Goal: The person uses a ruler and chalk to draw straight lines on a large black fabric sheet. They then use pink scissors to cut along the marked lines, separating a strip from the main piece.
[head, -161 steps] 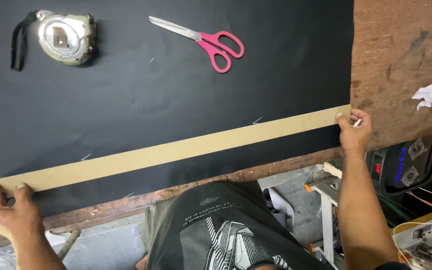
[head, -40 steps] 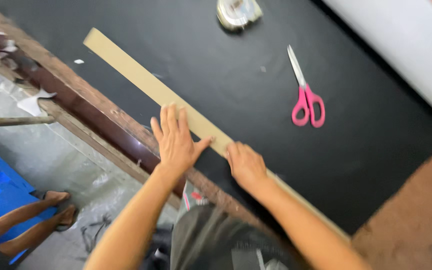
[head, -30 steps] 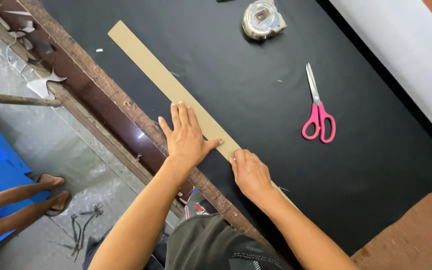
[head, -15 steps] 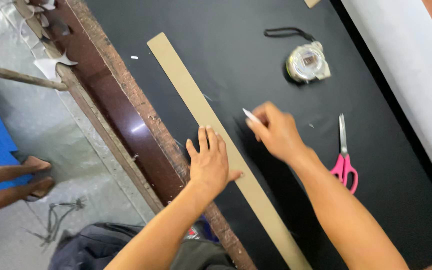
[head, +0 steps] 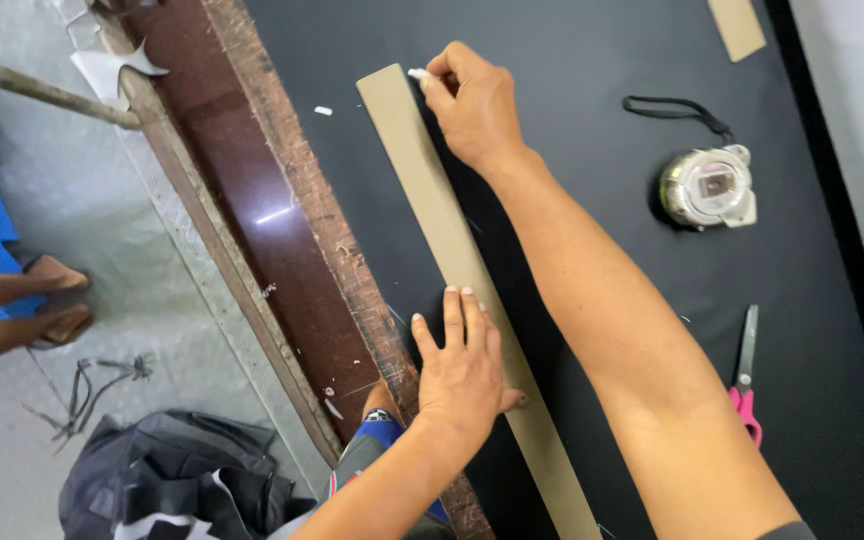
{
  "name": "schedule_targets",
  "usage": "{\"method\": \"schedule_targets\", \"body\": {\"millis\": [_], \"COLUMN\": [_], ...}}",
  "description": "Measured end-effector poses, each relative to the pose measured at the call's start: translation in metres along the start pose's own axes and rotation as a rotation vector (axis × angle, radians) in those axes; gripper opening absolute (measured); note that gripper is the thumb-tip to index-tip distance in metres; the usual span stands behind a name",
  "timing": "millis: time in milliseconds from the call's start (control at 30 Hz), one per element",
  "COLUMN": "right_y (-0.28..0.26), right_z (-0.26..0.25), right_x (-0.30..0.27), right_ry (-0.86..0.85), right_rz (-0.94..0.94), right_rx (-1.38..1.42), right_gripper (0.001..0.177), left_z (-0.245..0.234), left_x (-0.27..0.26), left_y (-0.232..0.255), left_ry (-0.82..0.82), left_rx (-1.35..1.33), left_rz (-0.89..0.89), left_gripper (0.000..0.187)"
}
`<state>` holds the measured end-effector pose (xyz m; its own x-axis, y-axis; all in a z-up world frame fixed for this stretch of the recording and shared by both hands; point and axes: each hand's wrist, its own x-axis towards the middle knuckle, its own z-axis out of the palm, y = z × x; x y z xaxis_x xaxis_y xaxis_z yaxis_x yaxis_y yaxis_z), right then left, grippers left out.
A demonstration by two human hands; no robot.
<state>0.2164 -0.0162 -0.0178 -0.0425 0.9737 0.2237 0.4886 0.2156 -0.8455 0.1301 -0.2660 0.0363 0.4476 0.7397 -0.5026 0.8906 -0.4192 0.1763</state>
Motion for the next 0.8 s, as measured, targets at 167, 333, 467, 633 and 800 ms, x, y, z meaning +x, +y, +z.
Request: {"method": "schedule_targets", "body": {"millis": [167,333,467,633,800], "right_y": [0.0,0.003,0.002,-0.008,-0.028], "right_z": [0.006,0.005,0.003,-0.024,-0.086], "right_x": [0.005,0.012,0.012,-0.044,-0.206], "right_ry": [-0.045,-0.071,-0.07,-0.115,-0.228], "right_rz": [-0.045,-0.115,-0.288,-0.29,-0.113], "right_rx": [-0.073,-0.152,-0.254,-0.294,-0.315], "right_gripper": [0.01,0.007,0.008,0.006,0.011], "left_z": [0.006,0.001,0.001,0.002,0.0], "left_x": [-0.001,0.001,0.0,0.0,-0.005], "left_y": [0.0,-0.001,0.0,-0.002,0.001], "left_ry": [-0.015,-0.009,0.008,0.057,0.012], "left_rx": [0.01,0.012,0.025,0.036,0.077], "left_rz": [0.013,0.011,-0.003,-0.009,-0.003], "left_gripper": [0.112,0.112,0.113,0.118,0.113]}}
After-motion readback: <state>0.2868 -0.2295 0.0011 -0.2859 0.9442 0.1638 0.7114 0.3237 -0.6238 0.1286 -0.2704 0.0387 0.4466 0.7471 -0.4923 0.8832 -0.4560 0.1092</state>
